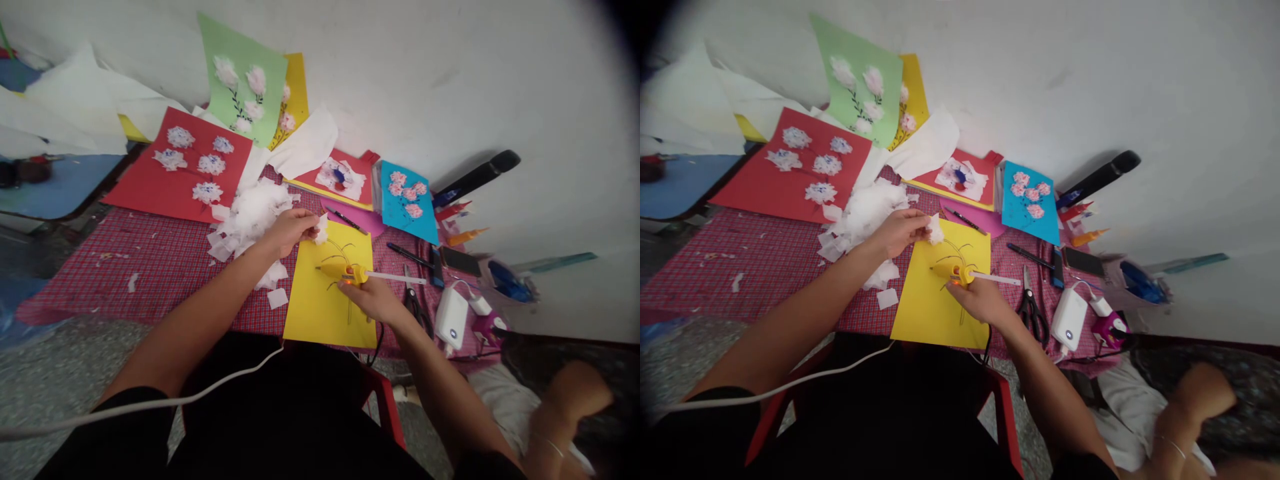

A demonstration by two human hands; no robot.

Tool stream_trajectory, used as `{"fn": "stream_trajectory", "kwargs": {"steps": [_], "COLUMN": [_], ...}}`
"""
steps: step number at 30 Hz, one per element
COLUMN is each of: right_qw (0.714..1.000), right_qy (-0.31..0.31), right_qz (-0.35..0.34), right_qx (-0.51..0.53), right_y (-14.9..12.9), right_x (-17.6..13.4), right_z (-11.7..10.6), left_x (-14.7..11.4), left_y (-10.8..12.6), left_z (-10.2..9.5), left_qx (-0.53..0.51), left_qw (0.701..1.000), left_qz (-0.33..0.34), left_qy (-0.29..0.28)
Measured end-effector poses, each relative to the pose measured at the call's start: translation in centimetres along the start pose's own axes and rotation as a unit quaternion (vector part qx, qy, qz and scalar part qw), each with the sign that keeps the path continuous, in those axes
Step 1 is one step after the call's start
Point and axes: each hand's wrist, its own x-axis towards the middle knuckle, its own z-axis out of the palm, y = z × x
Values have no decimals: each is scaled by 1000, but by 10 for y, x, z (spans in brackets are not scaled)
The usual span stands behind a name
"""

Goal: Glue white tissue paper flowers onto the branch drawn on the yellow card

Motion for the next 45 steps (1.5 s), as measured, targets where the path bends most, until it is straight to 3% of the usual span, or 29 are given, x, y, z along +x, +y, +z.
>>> {"fn": "stream_trajectory", "kwargs": {"steps": [19,34,45], "right_qw": [999,1000,997], "right_qy": [-15,11,9], "right_qz": [12,6,78], "right_qx": [-33,-11,-19], "right_y": [4,7,16], "right_x": [5,13,6], "right_z": [3,2,-2], "left_x": [1,1,-1], "left_y": [-3,-3,-1], "left_z": [-2,-2,0], "left_qx": [2,4,2], "left_qw": [1000,1000,1000], "left_qz": [9,5,5], "left_qy": [-9,-10,-9]}}
